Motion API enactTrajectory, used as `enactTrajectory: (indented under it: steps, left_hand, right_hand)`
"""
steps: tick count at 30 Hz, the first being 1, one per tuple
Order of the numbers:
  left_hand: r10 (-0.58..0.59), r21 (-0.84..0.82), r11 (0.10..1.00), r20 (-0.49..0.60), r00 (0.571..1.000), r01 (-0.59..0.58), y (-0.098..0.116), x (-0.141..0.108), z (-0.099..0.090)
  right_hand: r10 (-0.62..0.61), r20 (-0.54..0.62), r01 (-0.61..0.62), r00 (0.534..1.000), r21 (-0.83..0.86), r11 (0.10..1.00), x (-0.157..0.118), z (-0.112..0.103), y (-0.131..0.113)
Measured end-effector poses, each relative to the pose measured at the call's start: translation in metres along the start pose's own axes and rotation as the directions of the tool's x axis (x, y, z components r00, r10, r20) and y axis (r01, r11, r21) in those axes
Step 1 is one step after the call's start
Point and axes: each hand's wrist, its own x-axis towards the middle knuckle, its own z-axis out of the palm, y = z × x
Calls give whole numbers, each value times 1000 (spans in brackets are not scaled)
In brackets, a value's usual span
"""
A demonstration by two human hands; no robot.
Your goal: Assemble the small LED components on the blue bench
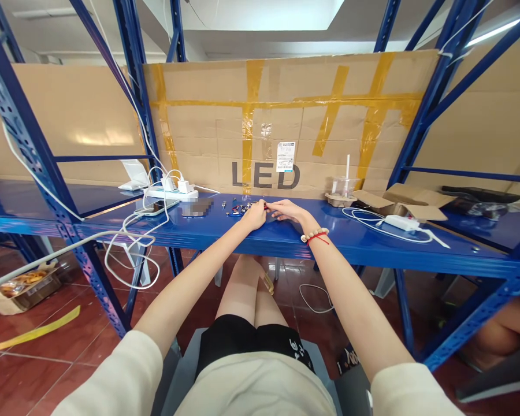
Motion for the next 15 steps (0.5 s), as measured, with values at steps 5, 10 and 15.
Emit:
enactTrajectory:
  steps: [5,10,15]
  left_hand:
    - [8,17,1000,-9,1000,-8,-3,2,2]
    - [3,21,1000,-20,1000,-3,-5,2,2]
    - [-19,37,999,-30,999,20,-3,0,1]
  right_hand:
    - [0,-9,0,1000,9,1000,-1,2,-2]
    - [-5,-12,5,1000,12,1000,-1,3,-1]
    - [-9,15,10,1000,-13,1000,-6,5,-5]
